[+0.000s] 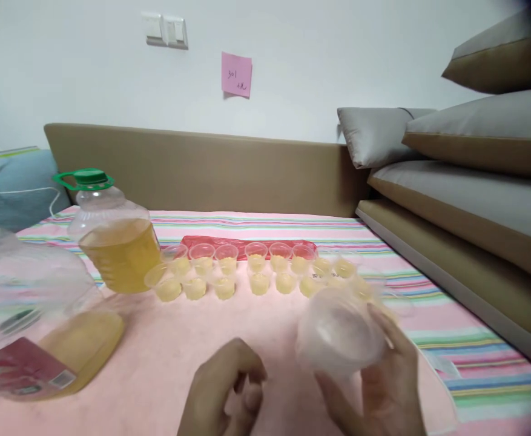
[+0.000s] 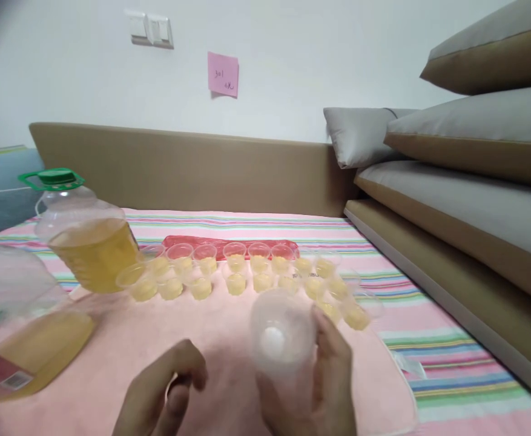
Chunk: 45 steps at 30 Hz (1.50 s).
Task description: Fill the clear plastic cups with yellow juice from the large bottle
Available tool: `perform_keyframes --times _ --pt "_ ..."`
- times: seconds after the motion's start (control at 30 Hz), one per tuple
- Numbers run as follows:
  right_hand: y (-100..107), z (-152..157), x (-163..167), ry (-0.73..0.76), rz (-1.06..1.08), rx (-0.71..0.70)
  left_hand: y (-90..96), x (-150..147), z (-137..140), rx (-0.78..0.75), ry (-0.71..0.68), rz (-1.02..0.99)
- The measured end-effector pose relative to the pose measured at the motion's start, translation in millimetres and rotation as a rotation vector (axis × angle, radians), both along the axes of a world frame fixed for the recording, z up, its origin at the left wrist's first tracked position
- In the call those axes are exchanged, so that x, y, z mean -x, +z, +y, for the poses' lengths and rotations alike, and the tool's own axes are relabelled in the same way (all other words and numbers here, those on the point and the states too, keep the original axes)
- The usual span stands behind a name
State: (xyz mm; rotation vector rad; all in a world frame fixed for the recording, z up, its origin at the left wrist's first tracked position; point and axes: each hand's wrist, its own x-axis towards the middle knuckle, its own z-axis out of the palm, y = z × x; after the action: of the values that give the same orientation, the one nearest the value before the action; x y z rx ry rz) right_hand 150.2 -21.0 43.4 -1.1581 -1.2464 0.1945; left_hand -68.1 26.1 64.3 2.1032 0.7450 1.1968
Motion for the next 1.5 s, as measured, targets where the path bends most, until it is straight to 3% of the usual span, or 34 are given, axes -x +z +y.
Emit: perform_keyframes --times 0.07,0.17,0.33,0.8,1.3,1.4,1.5 --pt "-6.8 2.1 19.7 0.039 -0.08 0.036 0.5 3.5 6.9 0.001 0.166 -0.105" --pt "-7.8 11.6 36.7 0.122 -0.247 -0.049 -3.4 5.3 12.3 -0.04 0.298 -0.218" --pt "-5.7 26.2 43.6 0.208 -0.349 -0.115 -8.4 7.5 12.0 -0.058 0.299 -0.246" --pt "-19.1 25.5 34.6 0.158 -0.357 -0.007 -6.3 5.0 9.0 0.029 0.391 0.009" --pt "-25.4 26.8 40.0 0.138 -0.317 -0.015 -7.8 2.6 7.5 0.01 0.372 -0.037" --pt "-24.1 26.0 39.6 0.147 -0.346 0.01 -6.6 2.2 9.4 0.009 0.374 -0.15" --pt "-24.5 26.6 40.2 0.139 -0.347 0.024 2.5 5.4 15.7 0.022 0.34 -0.499"
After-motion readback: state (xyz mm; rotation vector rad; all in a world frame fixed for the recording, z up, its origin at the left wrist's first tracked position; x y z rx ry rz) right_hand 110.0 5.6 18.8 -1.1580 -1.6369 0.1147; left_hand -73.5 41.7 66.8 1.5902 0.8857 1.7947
